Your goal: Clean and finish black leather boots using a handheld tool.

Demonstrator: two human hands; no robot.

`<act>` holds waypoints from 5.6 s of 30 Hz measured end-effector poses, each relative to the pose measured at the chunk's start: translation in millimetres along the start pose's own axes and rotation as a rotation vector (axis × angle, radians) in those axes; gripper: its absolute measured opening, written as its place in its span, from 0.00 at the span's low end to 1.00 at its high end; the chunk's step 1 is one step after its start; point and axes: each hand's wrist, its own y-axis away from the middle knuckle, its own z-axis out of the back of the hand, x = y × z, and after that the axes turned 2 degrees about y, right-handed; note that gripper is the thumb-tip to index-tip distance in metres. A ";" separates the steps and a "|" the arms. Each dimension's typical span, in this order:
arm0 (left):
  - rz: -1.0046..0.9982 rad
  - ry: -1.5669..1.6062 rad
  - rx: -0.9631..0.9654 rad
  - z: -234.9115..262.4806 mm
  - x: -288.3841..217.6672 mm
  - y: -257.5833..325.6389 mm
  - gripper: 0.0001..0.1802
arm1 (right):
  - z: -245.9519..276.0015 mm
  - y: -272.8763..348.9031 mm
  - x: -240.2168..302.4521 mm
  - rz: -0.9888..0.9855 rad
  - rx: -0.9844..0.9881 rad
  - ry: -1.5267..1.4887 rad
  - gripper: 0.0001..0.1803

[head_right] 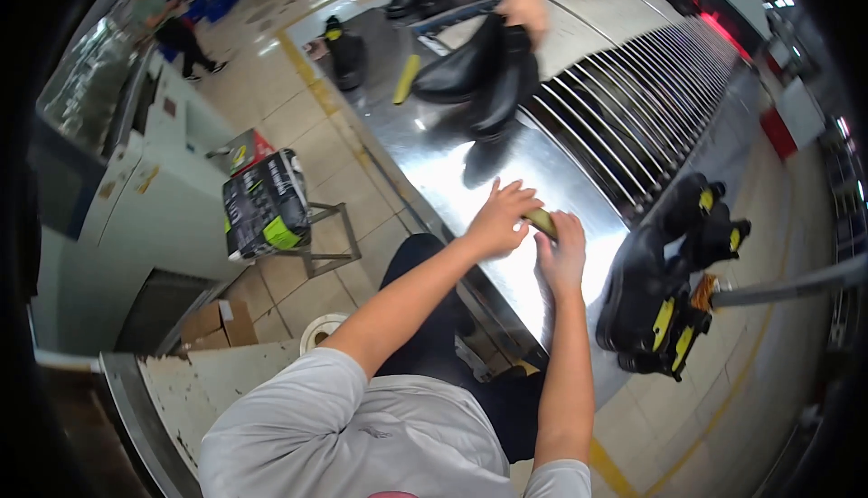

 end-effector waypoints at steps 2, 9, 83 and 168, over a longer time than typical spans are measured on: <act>-0.053 0.027 -0.041 -0.7 -0.2 0.4 0.23 | 2.9 -2.9 6.4 0.024 -0.015 0.090 0.26; -0.393 0.095 -0.232 10.2 -15.4 -10.3 0.22 | 11.6 -3.5 5.3 -0.035 -0.034 0.176 0.23; 0.015 0.229 0.664 202.1 23.1 -119.7 0.44 | 81.2 45.0 15.7 -0.687 -0.340 -0.837 0.32; 0.789 0.283 -0.431 94.2 49.2 342.7 0.15 | -9.0 12.8 50.5 -0.612 -0.122 -0.938 0.26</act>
